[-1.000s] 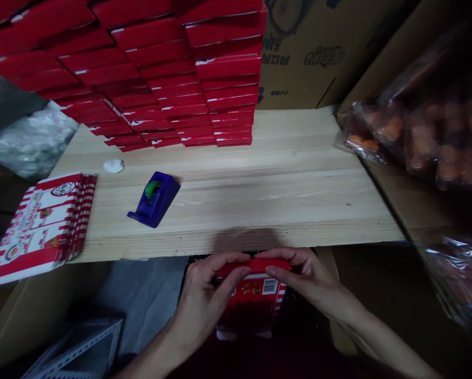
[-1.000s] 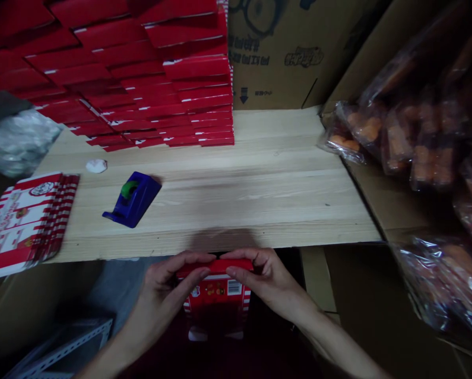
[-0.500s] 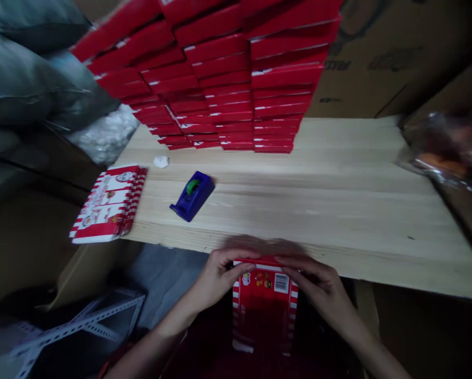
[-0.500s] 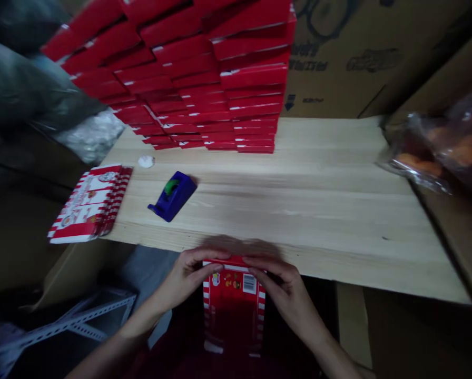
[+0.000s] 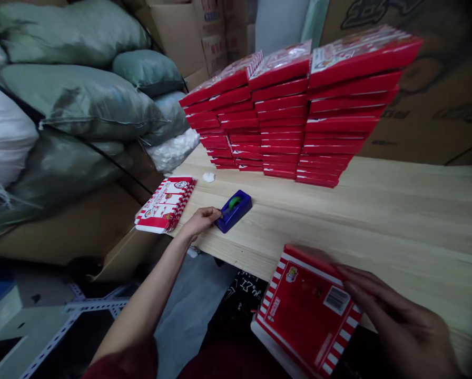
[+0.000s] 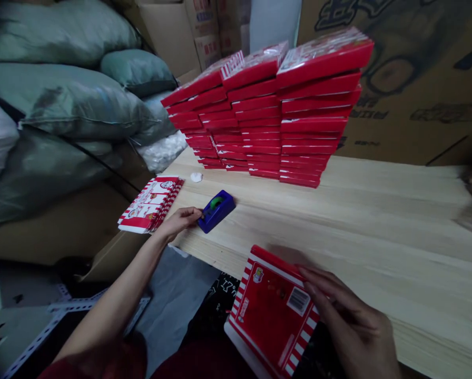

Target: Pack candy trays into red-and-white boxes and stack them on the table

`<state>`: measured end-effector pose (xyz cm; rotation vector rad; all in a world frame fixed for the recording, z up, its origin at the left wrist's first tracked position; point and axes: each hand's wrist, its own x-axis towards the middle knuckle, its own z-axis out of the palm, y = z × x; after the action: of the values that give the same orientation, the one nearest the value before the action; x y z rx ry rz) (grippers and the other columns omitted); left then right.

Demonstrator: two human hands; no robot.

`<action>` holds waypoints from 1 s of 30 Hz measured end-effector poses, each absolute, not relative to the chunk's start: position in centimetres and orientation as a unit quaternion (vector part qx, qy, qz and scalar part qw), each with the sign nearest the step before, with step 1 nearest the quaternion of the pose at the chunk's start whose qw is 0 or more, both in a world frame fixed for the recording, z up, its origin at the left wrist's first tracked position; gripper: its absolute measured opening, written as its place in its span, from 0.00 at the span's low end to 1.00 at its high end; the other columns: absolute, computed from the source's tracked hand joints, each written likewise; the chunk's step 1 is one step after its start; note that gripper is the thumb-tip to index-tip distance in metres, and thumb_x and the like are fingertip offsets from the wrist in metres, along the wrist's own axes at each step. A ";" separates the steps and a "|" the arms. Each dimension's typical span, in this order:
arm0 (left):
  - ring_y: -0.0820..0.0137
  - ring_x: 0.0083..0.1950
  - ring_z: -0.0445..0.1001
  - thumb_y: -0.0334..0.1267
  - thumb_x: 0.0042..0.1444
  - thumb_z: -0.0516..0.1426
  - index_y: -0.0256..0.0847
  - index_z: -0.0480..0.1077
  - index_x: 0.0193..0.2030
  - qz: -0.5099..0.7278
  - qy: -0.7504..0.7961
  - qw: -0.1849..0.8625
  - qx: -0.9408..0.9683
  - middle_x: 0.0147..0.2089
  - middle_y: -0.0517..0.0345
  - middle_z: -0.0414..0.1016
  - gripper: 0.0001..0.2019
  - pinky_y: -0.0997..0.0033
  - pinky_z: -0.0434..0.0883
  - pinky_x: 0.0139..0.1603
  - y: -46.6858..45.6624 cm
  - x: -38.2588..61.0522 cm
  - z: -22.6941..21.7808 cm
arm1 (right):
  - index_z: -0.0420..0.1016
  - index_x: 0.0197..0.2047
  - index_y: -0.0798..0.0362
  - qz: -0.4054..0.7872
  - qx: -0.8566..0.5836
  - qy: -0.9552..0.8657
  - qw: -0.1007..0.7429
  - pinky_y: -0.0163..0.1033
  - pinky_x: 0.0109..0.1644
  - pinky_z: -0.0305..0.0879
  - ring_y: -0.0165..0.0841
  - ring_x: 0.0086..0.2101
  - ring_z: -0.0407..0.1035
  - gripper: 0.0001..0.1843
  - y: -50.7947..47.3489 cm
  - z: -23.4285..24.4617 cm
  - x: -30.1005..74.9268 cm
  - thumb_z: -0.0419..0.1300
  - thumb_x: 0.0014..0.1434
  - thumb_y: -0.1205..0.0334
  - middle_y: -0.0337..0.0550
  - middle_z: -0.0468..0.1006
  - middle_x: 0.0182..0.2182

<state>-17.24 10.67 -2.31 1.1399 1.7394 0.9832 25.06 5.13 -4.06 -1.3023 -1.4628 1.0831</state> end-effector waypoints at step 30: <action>0.71 0.32 0.79 0.41 0.60 0.66 0.45 0.75 0.60 0.599 0.542 0.476 0.348 0.32 0.61 0.81 0.21 0.73 0.77 0.37 0.6 2.0 4.8 | 0.78 0.61 0.34 0.291 -0.405 -0.711 0.496 0.46 0.56 0.77 0.40 0.55 0.76 0.26 2.1 0.6 18.8 0.58 0.68 0.73 0.41 0.80 0.57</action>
<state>1.96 0.56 4.76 0.8501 1.3238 1.4651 18.79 2.07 0.63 -0.9804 -1.7217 0.7047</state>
